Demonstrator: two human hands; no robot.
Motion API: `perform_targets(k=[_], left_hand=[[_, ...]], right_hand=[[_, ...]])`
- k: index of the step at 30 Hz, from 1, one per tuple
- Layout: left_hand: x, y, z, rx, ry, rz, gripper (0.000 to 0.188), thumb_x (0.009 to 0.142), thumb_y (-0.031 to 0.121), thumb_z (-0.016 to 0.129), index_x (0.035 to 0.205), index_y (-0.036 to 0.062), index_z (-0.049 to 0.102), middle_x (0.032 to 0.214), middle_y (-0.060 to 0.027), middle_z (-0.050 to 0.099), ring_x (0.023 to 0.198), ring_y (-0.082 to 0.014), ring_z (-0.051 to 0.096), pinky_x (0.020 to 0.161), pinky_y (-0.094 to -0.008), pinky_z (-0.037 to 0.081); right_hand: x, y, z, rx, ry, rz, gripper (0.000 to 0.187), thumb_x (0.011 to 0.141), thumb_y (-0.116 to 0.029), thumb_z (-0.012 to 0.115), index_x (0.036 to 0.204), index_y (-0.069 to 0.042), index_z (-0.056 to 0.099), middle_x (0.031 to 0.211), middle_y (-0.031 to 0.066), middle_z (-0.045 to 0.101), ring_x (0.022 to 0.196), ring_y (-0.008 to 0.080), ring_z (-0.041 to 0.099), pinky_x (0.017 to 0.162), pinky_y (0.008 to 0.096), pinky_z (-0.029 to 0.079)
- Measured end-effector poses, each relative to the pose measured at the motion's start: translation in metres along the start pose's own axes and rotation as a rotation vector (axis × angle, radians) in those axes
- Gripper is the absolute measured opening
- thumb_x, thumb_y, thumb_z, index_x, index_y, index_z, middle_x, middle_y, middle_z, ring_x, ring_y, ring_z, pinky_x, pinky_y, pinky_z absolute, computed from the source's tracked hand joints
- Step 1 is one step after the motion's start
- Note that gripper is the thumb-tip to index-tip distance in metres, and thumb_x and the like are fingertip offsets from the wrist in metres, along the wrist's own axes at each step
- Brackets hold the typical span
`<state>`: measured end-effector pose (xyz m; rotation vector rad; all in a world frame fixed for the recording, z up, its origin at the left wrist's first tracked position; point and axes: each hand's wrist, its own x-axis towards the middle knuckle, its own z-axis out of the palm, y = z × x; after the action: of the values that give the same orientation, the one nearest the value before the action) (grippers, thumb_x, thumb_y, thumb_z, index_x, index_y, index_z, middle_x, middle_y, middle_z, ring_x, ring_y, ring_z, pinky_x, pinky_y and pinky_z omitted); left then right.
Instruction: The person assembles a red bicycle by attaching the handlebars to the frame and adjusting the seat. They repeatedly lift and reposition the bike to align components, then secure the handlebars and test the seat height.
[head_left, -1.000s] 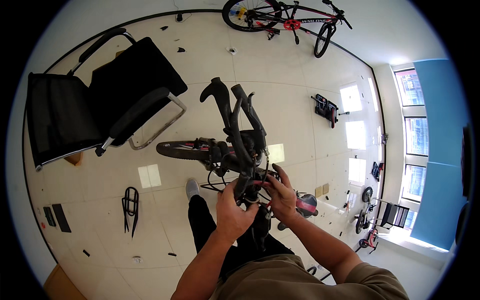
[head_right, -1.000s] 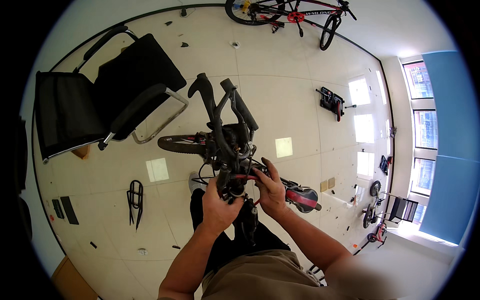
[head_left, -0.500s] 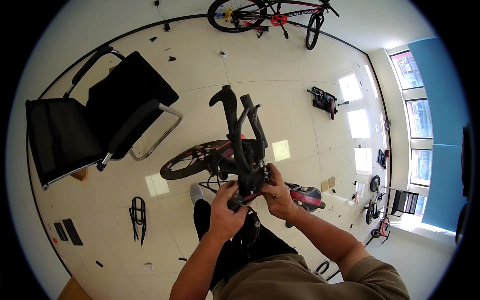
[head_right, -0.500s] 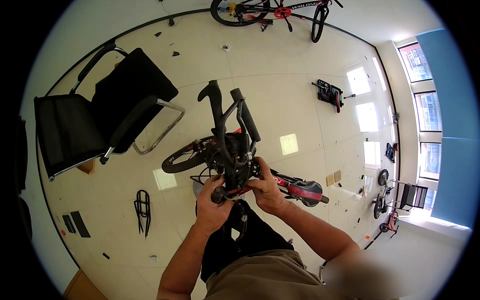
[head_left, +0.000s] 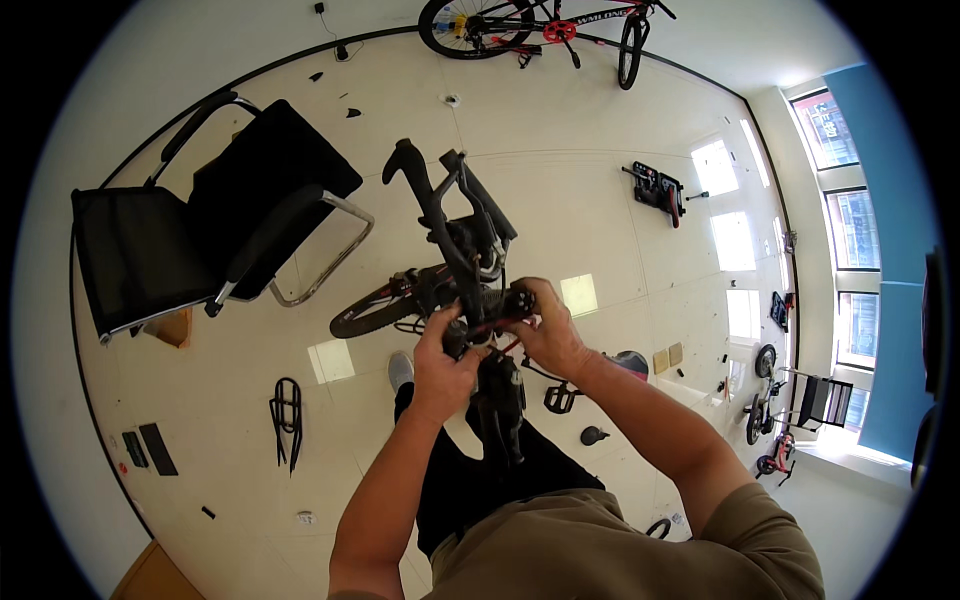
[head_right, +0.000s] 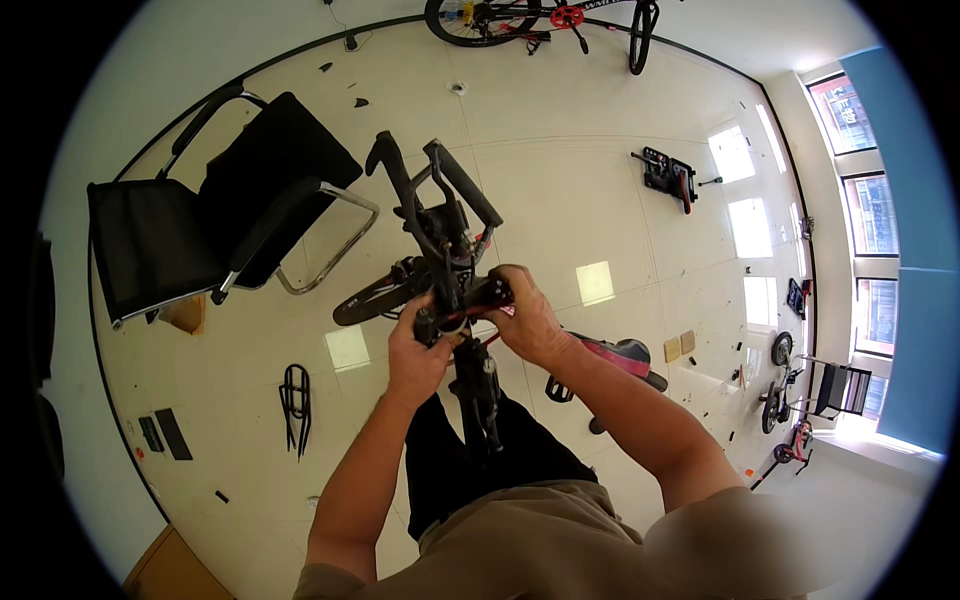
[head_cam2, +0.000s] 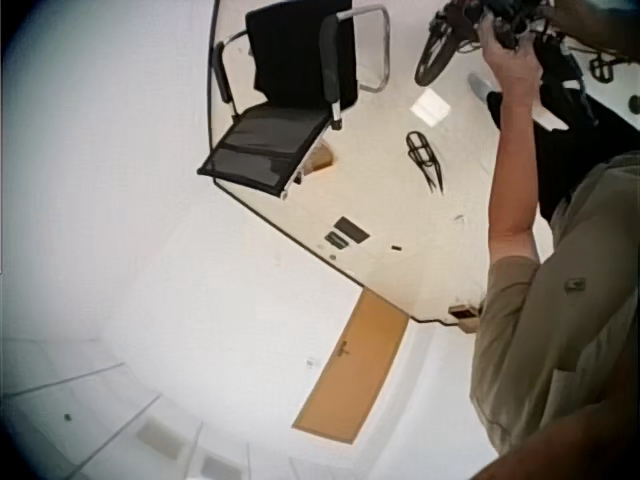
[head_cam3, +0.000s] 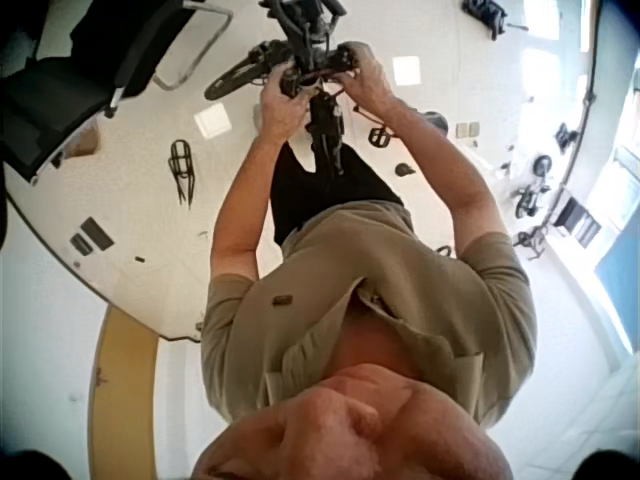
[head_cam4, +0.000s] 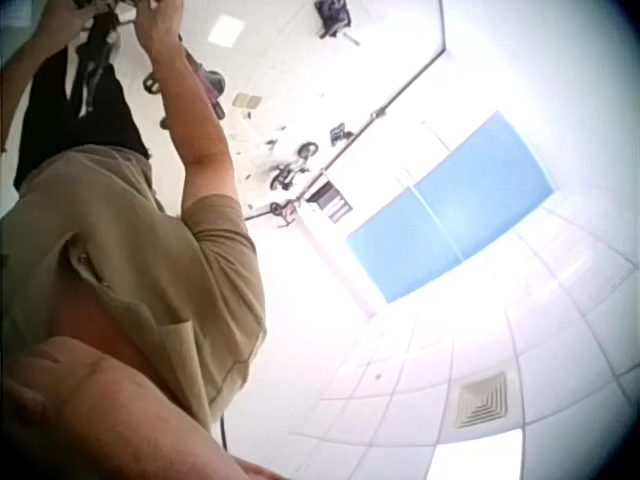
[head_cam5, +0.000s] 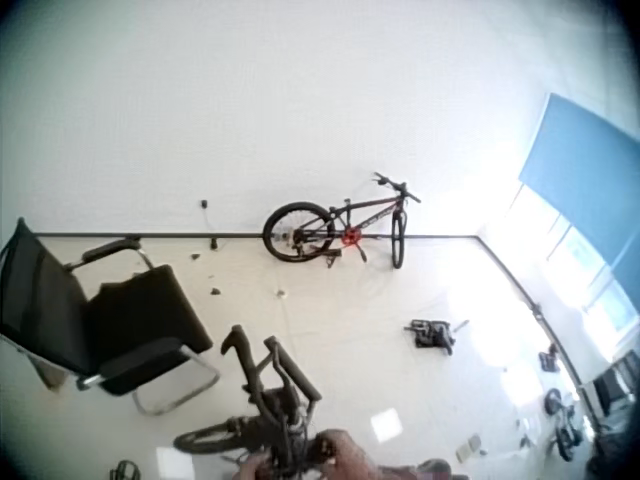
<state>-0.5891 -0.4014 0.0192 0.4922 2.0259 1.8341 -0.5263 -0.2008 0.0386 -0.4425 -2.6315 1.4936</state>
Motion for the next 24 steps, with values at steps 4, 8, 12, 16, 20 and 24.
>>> perform_targets(k=[4,8,12,16,20,24], left_hand=[[0.009,0.014,0.008,-0.098,0.018,-0.078,0.052,0.084,-0.007,0.077,0.134,-0.0019,0.059,0.118,-0.0108,0.071,0.106,-0.0166,0.068,0.098,-0.0305,0.053],[0.019,0.021,0.003,-0.087,-0.009,-0.134,0.052,0.089,-0.007,0.074,0.139,-0.0026,0.059,0.115,-0.0051,0.073,0.100,-0.0102,0.067,0.092,-0.0276,0.055],[0.002,0.015,0.014,-0.106,0.053,-0.125,0.056,0.090,-0.007,0.074,0.144,-0.0034,0.056,0.116,-0.0052,0.072,0.101,-0.0108,0.067,0.089,-0.0250,0.056],[0.010,0.010,0.010,-0.061,0.008,-0.138,0.058,0.089,-0.006,0.076,0.144,-0.0034,0.055,0.117,-0.0059,0.072,0.101,-0.0109,0.067,0.089,-0.0259,0.056],[0.044,0.030,0.000,-0.044,-0.041,-0.150,0.062,0.087,-0.008,0.075,0.145,-0.0033,0.053,0.114,-0.0060,0.072,0.099,-0.0114,0.068,0.090,-0.0279,0.056],[0.041,0.020,-0.002,-0.100,-0.093,-0.130,0.062,0.087,-0.012,0.070,0.145,0.0002,0.053,0.107,-0.0045,0.072,0.094,-0.0130,0.069,0.088,-0.0301,0.058]], right_hand=[[0.009,0.015,-0.002,-0.108,0.021,-0.130,0.059,0.086,-0.007,0.081,0.138,-0.001,0.055,0.131,0.0215,0.058,0.111,0.0406,0.068,0.094,0.0444,0.058],[0.022,0.007,0.000,-0.149,0.007,-0.034,0.052,0.090,-0.015,0.077,0.137,-0.006,0.057,0.137,0.0189,0.055,0.111,0.0430,0.066,0.092,0.0490,0.057],[0.015,0.000,-0.003,-0.221,-0.020,-0.043,0.050,0.091,-0.018,0.074,0.136,-0.009,0.056,0.138,0.0168,0.055,0.110,0.0432,0.066,0.091,0.0520,0.057],[0.019,-0.004,-0.003,-0.239,-0.014,0.011,0.051,0.090,-0.018,0.075,0.136,-0.009,0.056,0.137,0.0169,0.055,0.112,0.0433,0.065,0.091,0.0528,0.056],[0.042,-0.005,-0.002,-0.165,0.062,0.004,0.049,0.089,-0.018,0.076,0.134,-0.007,0.059,0.135,0.0177,0.057,0.114,0.0434,0.064,0.094,0.0516,0.054],[0.036,-0.008,-0.002,-0.116,0.036,0.038,0.052,0.085,-0.012,0.079,0.134,-0.005,0.063,0.137,0.0193,0.058,0.119,0.0411,0.063,0.100,0.0462,0.054]])
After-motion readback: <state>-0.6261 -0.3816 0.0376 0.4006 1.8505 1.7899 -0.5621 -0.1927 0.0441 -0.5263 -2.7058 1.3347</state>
